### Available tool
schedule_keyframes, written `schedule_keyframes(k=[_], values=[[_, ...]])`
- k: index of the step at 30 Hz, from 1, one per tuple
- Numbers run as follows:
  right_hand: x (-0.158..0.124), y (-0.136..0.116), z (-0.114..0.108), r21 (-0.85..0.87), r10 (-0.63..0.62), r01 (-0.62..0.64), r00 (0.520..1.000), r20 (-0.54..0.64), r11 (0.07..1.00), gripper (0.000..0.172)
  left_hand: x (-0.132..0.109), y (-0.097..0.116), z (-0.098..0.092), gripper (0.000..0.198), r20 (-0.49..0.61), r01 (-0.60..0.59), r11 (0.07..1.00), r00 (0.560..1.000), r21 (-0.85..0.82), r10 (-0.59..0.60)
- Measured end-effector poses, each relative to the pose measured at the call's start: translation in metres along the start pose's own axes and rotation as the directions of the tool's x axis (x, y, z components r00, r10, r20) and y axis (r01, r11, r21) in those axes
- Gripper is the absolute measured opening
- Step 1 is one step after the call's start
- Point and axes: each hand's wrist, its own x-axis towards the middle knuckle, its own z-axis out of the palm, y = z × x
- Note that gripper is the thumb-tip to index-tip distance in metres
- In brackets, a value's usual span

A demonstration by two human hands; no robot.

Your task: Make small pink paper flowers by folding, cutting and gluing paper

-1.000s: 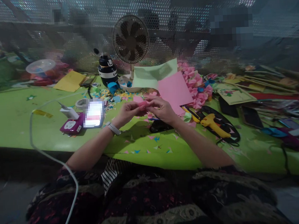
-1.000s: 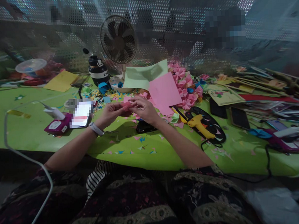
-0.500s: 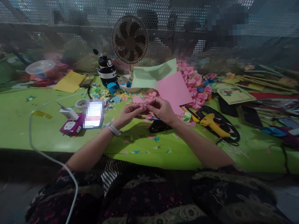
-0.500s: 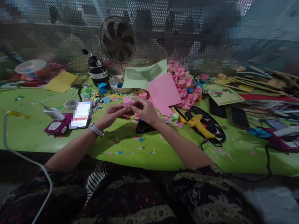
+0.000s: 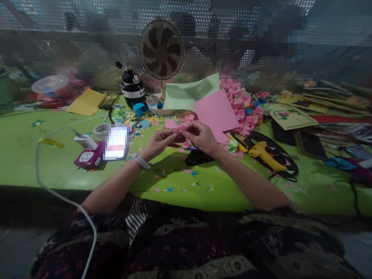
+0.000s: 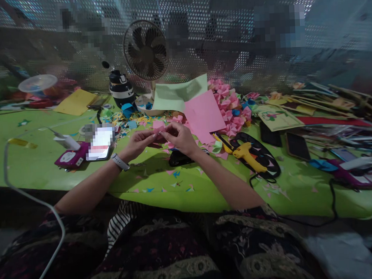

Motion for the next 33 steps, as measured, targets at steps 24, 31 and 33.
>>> schedule_keyframes(k=[24, 31, 33], values=[[-0.003, -0.015, 0.001, -0.078, -0.117, 0.119, 0.993, 0.032, 0.99, 0.041, -0.002, 0.005, 0.003, 0.049, 0.049, 0.108, 0.992, 0.993, 0.058, -0.111], [-0.004, -0.018, 0.002, -0.24, -0.122, 0.121, 0.992, 0.009, 0.963, 0.045, 0.001, 0.002, 0.004, 0.045, 0.063, 0.099, 0.994, 0.993, 0.046, -0.102], [-0.004, -0.018, 0.0, -0.343, -0.114, 0.118, 0.993, 0.032, 0.932, 0.05, 0.001, 0.002, 0.003, 0.043, 0.061, 0.076, 0.997, 0.995, 0.032, -0.078]])
